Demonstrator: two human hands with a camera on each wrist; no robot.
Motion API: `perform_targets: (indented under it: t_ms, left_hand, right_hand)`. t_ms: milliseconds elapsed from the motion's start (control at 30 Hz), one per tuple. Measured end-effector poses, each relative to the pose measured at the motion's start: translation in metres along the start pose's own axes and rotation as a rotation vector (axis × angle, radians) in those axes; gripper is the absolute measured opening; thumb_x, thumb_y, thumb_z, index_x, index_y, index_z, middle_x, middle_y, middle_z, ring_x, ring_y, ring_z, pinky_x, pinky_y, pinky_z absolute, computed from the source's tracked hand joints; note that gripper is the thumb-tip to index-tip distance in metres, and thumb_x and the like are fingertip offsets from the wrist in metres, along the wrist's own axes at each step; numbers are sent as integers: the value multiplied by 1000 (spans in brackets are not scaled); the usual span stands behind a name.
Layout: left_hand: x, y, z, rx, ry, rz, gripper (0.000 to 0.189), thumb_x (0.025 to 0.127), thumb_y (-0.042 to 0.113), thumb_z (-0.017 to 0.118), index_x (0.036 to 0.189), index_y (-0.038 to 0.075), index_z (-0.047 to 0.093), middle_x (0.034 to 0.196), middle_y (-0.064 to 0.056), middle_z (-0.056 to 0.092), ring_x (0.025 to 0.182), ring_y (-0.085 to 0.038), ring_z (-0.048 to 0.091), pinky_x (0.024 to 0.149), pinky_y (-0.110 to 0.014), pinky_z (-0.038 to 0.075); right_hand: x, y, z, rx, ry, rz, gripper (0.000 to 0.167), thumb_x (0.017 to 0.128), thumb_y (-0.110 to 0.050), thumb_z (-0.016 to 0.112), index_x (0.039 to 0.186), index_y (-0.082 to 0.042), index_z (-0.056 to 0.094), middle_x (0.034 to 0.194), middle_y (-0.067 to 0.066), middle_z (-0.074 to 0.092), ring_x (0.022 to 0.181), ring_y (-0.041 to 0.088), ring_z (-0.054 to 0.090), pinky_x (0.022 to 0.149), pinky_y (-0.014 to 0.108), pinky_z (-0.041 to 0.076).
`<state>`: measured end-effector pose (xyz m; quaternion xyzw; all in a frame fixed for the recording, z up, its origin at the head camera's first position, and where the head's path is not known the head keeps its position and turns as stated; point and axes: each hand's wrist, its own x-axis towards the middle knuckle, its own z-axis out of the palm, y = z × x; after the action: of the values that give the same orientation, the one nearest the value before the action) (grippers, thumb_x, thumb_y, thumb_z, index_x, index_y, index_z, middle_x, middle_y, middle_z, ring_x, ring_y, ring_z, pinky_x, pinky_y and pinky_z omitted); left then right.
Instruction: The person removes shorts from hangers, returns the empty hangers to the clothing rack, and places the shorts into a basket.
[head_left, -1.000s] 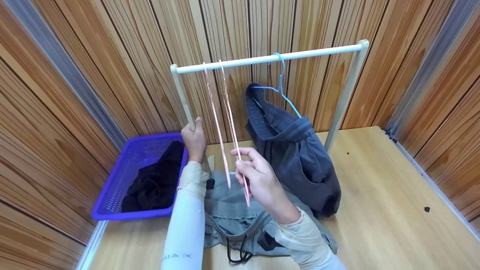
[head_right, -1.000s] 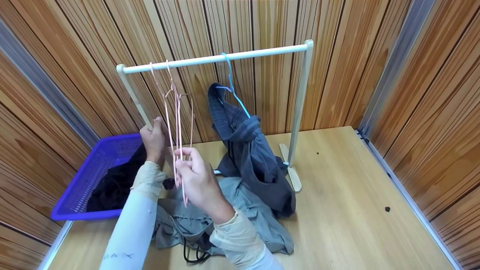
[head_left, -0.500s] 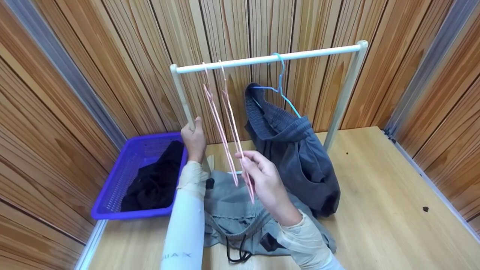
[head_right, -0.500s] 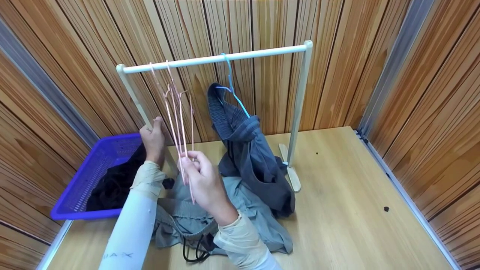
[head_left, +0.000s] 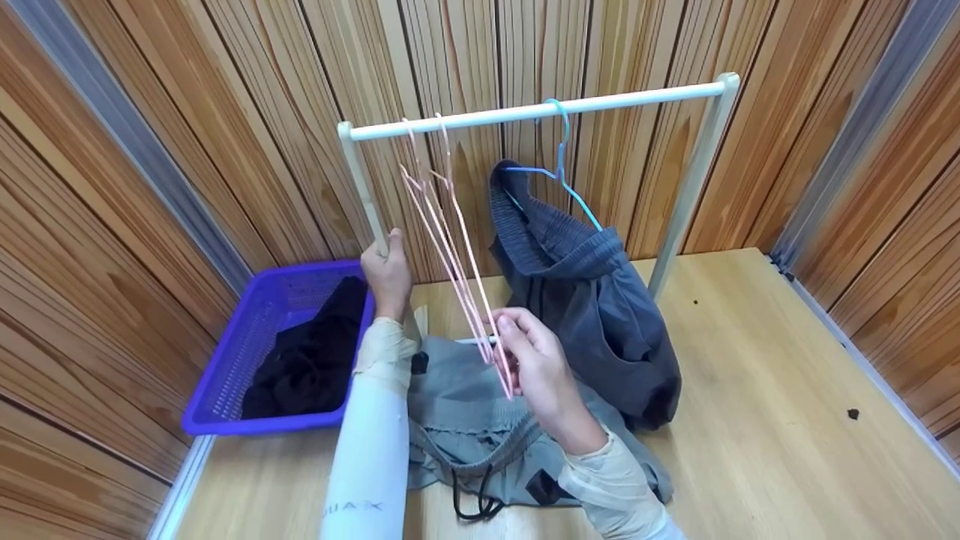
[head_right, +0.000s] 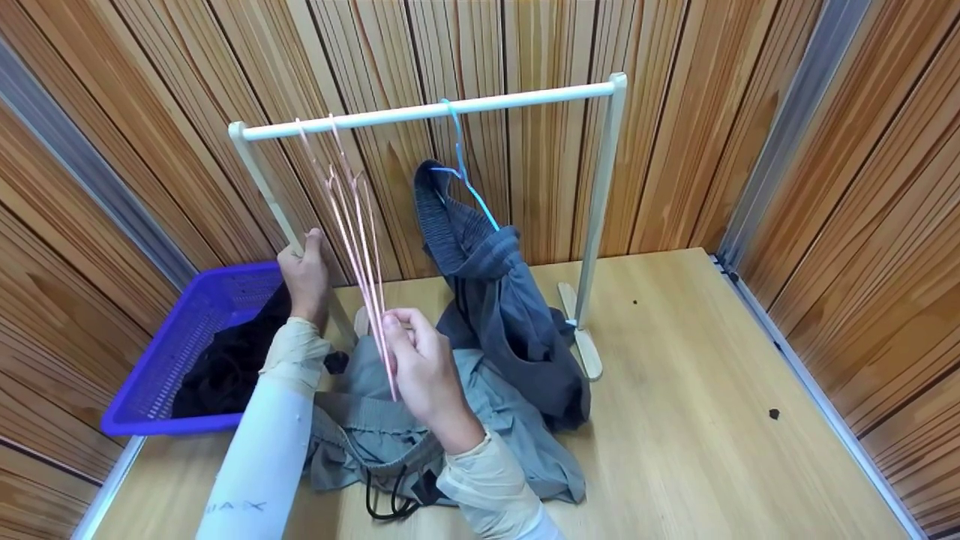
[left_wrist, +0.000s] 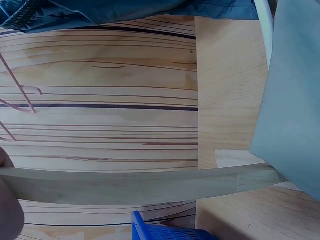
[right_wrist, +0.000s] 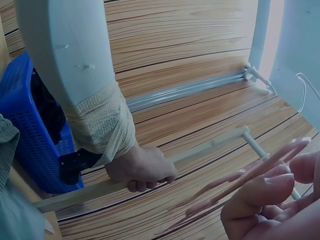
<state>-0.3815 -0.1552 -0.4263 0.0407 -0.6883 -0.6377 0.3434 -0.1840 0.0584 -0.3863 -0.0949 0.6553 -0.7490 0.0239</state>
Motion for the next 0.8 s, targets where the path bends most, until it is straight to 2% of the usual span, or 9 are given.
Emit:
perform_targets:
  t_ms: [200,433,600,800]
  left_hand:
    - [-1,0,0,1,5,-6,55,104,14,61,57,22,33,51,15,28,48,-2,25,50,-21,22]
    - [-2,2,1,-8,13,-14,56,104,13,62,57,21,33,51,15,27,48,-1,24,51,-21,22]
    - [-2,1,3,-11,8,-21,56,102,13,65,57,22,33,51,15,27,48,0,23,50,-20,21]
    - [-5,-4,0,-34,24,-10,43,98,9,71,63,20,48,53,16,33,47,1,28,49,-18,22]
  right_hand:
    - [0,11,-6,15,20,-8,30,115,-20,38,124,3,55,75,1,59,48,10,43,45,21,36]
    - [-2,20,-11,8,32,22,27,115,-18,37,121,1,55,82,-5,72,45,10,41,45,22,34]
    - [-2,28,-13,36,49,45,29,114,-18,38,119,3,56,81,-6,70,43,8,39,44,21,32]
    - [-3,34,-14,66,47,72,26,114,-19,39,117,1,56,78,-5,63,45,8,38,45,21,32]
